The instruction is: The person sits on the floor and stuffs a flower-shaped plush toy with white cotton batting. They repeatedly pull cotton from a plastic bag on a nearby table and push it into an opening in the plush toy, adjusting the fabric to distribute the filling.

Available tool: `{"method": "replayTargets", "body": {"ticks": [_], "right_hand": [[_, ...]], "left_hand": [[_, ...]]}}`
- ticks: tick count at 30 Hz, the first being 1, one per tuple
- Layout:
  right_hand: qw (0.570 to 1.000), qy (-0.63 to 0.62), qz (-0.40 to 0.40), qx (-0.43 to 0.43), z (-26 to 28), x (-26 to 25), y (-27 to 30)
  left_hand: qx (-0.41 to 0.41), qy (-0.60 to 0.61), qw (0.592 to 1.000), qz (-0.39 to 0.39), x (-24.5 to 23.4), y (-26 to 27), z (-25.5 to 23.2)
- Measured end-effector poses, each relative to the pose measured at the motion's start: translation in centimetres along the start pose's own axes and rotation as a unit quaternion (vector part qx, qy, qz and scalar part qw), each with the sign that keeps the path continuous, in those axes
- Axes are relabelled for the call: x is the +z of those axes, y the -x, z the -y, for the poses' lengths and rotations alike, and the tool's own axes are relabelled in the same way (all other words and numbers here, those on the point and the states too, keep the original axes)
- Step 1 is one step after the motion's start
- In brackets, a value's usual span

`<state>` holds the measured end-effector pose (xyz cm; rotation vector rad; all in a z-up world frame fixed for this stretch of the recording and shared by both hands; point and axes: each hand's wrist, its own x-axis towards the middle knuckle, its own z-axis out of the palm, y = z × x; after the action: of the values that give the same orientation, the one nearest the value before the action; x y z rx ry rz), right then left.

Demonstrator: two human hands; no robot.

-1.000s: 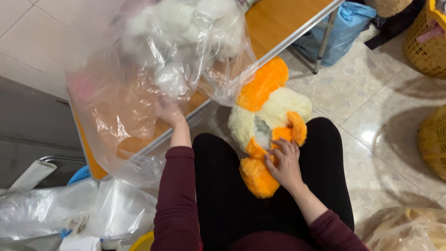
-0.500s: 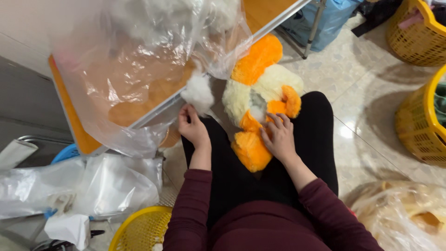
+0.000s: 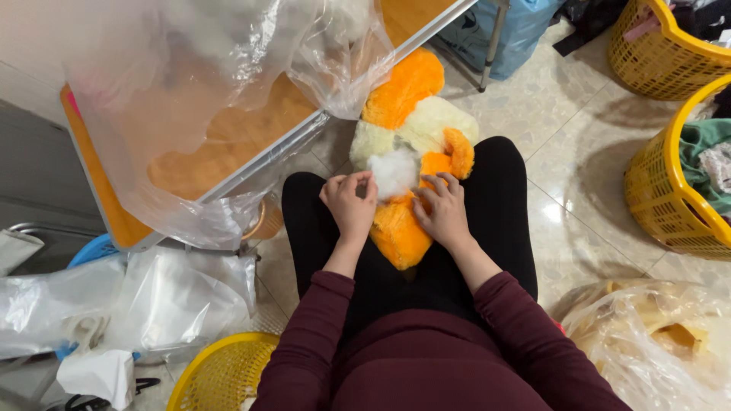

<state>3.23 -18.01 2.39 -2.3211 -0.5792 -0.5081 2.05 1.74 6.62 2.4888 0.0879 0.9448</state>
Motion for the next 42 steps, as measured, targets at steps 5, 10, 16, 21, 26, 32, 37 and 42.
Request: {"method": "replayTargets", "body": {"ticks": [5,10,16,21,26,32,37,42], "right_hand": [[1.0,-0.005,-0.007,-0.014,0.1,0.1,0.0],[0.999,-0.005,-0.016,-0.029,0.0,0.0,-0.1],[0.999,-0.044,-0.006,-0.015,0.1,-0.4,-0.5],[0.999,-0.047,-0.001,-0.007,0.0,-0.1,0.2],[0.999,-0.051,0.014,-0.007,0.0,0.2,-0.5],[0.998,-0.061,0.024,0.013,-0.1,0.1,-0.2],[0.998,-0.057,0.004,0.015,-0.1,0.0,-0.1],[0.999,-0.052,0.004,0.01,0.0,0.0,-0.1]], "left_hand": [[0.183,-0.056,0.981,0.002,0.6,-3.0,-1.2],[0.279,-0.1,0.951,0.091,4.9,-5.0,-1.4],[0.225,-0.002,0.966,0.123,9.8,-2.9,0.1],[0.196,-0.012,0.961,0.196,10.0,-1.0,2.0],[0.137,-0.104,0.911,0.374,9.9,-1.8,1.4],[0.152,-0.075,0.9,0.402,10.0,-2.0,1.1],[0.135,0.001,0.887,0.441,9.2,-1.3,1.1],[0.083,0.044,0.841,0.533,9.4,-1.1,1.8]]}}
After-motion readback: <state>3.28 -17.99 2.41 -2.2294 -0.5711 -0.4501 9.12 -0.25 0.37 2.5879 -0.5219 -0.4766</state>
